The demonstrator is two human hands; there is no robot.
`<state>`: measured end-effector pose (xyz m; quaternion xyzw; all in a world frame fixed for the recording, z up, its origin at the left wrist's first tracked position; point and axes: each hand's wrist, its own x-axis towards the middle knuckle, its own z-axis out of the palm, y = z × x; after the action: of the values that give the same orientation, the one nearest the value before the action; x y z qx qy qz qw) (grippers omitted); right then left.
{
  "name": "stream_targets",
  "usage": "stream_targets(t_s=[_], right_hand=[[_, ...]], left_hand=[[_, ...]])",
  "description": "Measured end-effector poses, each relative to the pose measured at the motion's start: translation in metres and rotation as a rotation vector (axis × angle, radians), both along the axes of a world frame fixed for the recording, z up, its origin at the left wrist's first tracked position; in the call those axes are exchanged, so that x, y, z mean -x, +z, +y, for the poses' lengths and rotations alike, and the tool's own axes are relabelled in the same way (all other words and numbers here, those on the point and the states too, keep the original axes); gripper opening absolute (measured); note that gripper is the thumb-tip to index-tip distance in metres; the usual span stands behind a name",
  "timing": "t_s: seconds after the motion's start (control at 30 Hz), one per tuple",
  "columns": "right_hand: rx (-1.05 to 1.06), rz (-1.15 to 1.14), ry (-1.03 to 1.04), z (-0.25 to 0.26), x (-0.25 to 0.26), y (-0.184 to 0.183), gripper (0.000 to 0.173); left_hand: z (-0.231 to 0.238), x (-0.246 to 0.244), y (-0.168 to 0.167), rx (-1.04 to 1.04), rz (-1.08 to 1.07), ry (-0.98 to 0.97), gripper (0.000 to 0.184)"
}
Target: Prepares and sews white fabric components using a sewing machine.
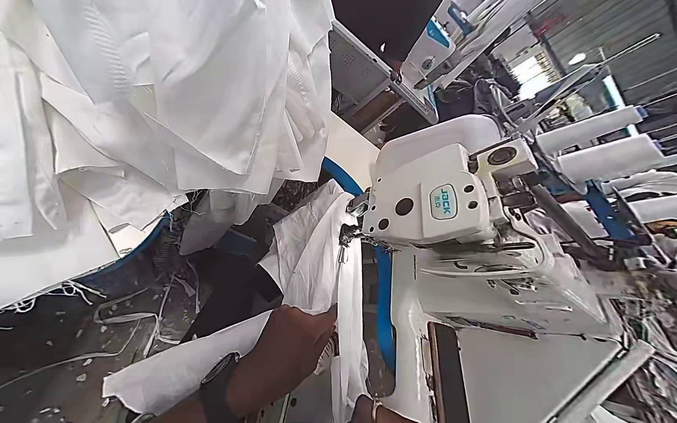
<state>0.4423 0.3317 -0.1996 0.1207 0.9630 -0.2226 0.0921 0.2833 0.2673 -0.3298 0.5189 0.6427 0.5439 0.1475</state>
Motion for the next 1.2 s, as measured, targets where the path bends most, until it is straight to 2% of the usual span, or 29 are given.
stream_targets(t_s=[0.17, 0.3, 0.43, 0.5, 0.57, 0.6, 0.67, 0.73, 0.8, 0.83, 0.87, 0.93, 1.0, 1.1, 1.2], right_hand=[[-0.132, 0.027, 0.021, 0.006, 0.012, -0.008, 0.021], [-0.170, 0.083, 0.045, 0.017, 0.029, -0.018, 0.020], [-0.139, 0.274, 0.015, 0.040, 0.022, -0.039, 0.031], [0.004, 0.371, -0.133, 0.057, 0.005, -0.026, 0.032], [0.138, 0.470, -0.272, 0.073, -0.013, -0.020, 0.025], [0.165, 0.510, -0.321, 0.076, -0.021, -0.022, 0.021], [0.113, 0.584, -0.372, 0.077, -0.028, -0.027, 0.016], [-0.028, 0.585, -0.422, 0.067, -0.033, -0.032, 0.019], [-0.170, 0.514, -0.439, 0.053, -0.036, -0.039, 0.021], [-0.202, 0.494, -0.429, 0.043, -0.032, -0.045, 0.020], [-0.230, 0.494, -0.407, 0.032, -0.024, -0.049, 0.019], [-0.324, 0.507, -0.322, 0.010, -0.007, -0.050, 0.015], [-0.423, 0.560, -0.247, -0.006, 0.014, -0.054, 0.014], [-0.531, 0.638, -0.206, -0.006, 0.028, -0.065, 0.012], [-0.529, 0.698, -0.267, 0.003, 0.031, -0.078, 0.014]], left_hand=[[-0.002, 0.003, 0.000, -0.013, -0.066, -0.037, 0.023], [0.010, 0.011, -0.001, -0.023, -0.165, -0.090, 0.027], [0.015, 0.012, 0.002, 0.015, -0.311, 0.030, 0.021], [0.016, 0.015, 0.016, 0.153, -0.254, 0.082, 0.032], [0.033, 0.025, 0.043, 0.420, -0.080, -0.081, 0.039], [0.048, 0.026, 0.056, 0.545, 0.016, -0.203, 0.035], [0.070, 0.024, 0.079, 0.653, 0.177, -0.309, 0.024], [0.062, 0.015, 0.089, 0.712, 0.166, -0.290, 0.027], [0.030, 0.000, 0.072, 0.602, 0.083, -0.057, 0.049], [0.016, -0.006, 0.055, 0.455, 0.074, 0.117, 0.053], [0.006, -0.007, 0.039, 0.304, 0.015, 0.198, 0.046], [0.004, -0.013, 0.013, 0.078, -0.162, 0.125, 0.028], [0.012, -0.008, -0.002, -0.002, -0.267, 0.039, 0.024], [0.011, -0.002, 0.004, 0.046, -0.245, 0.032, 0.026], [-0.002, -0.012, 0.001, -0.030, -0.185, 0.101, 0.020]])
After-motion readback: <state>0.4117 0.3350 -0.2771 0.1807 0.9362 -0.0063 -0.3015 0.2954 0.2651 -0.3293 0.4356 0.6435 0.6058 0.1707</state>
